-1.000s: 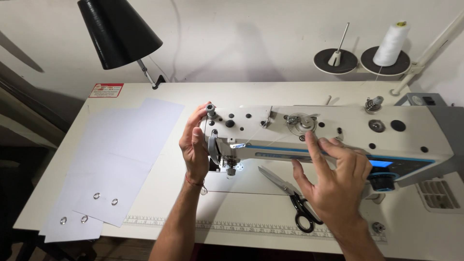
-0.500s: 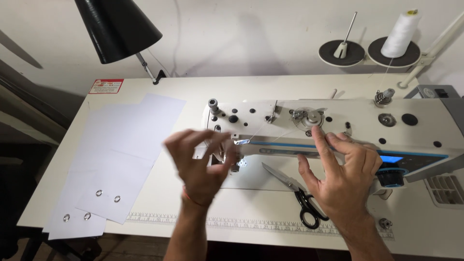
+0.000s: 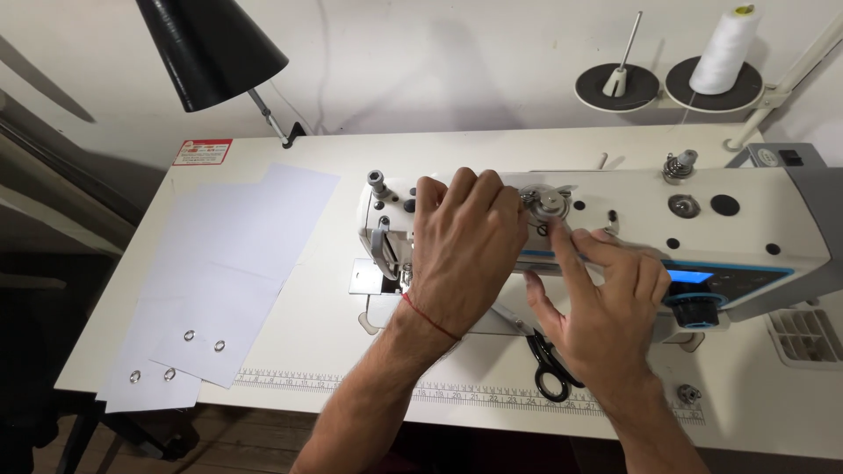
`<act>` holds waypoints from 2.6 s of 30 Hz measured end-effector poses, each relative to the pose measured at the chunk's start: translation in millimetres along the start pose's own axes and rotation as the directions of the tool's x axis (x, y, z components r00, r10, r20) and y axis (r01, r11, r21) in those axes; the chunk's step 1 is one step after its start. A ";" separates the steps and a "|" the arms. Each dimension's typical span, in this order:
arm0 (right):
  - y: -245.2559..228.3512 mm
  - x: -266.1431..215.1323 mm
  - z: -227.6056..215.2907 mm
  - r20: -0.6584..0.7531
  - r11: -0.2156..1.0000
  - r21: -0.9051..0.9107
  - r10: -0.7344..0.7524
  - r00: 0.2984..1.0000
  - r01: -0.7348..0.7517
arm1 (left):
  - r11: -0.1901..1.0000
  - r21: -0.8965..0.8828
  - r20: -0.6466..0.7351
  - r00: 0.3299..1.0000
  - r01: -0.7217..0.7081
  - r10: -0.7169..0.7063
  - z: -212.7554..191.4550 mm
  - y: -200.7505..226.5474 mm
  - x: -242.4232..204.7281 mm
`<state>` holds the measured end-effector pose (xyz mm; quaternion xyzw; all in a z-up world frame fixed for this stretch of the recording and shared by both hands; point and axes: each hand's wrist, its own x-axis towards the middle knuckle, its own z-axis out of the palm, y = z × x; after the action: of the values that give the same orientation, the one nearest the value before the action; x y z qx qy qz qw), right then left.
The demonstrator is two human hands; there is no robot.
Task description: Threading a professional sewing machine and preparing the bobbin winder
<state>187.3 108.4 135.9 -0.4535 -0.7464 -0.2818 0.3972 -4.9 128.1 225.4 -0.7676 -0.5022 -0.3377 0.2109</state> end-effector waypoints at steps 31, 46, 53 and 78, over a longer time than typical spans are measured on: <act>0.2 -0.9 -3.3 0.007 1.000 -0.029 0.007 1.000 -0.007 | 0.988 0.156 -0.185 0.982 -0.003 0.032 9.5 13.4 -1.7; 3.2 -3.5 -0.7 -0.011 1.000 -0.020 -0.005 1.000 0.005 | 0.978 0.206 -0.154 0.986 -0.031 0.063 7.6 13.0 0.6; 3.0 -2.9 -1.7 -0.008 0.999 -0.035 -0.011 1.000 0.011 | 0.976 0.210 -0.156 0.984 -0.047 0.081 4.4 13.1 1.7; 1.5 -2.9 -0.9 -0.010 0.999 -0.038 0.000 1.000 0.000 | 0.976 0.216 -0.160 0.985 -0.033 0.068 5.8 13.8 0.7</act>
<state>189.8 107.0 134.0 -0.4596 -0.7388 -0.2984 0.3923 9.6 126.8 222.2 -0.7223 -0.4964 -0.3393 0.3416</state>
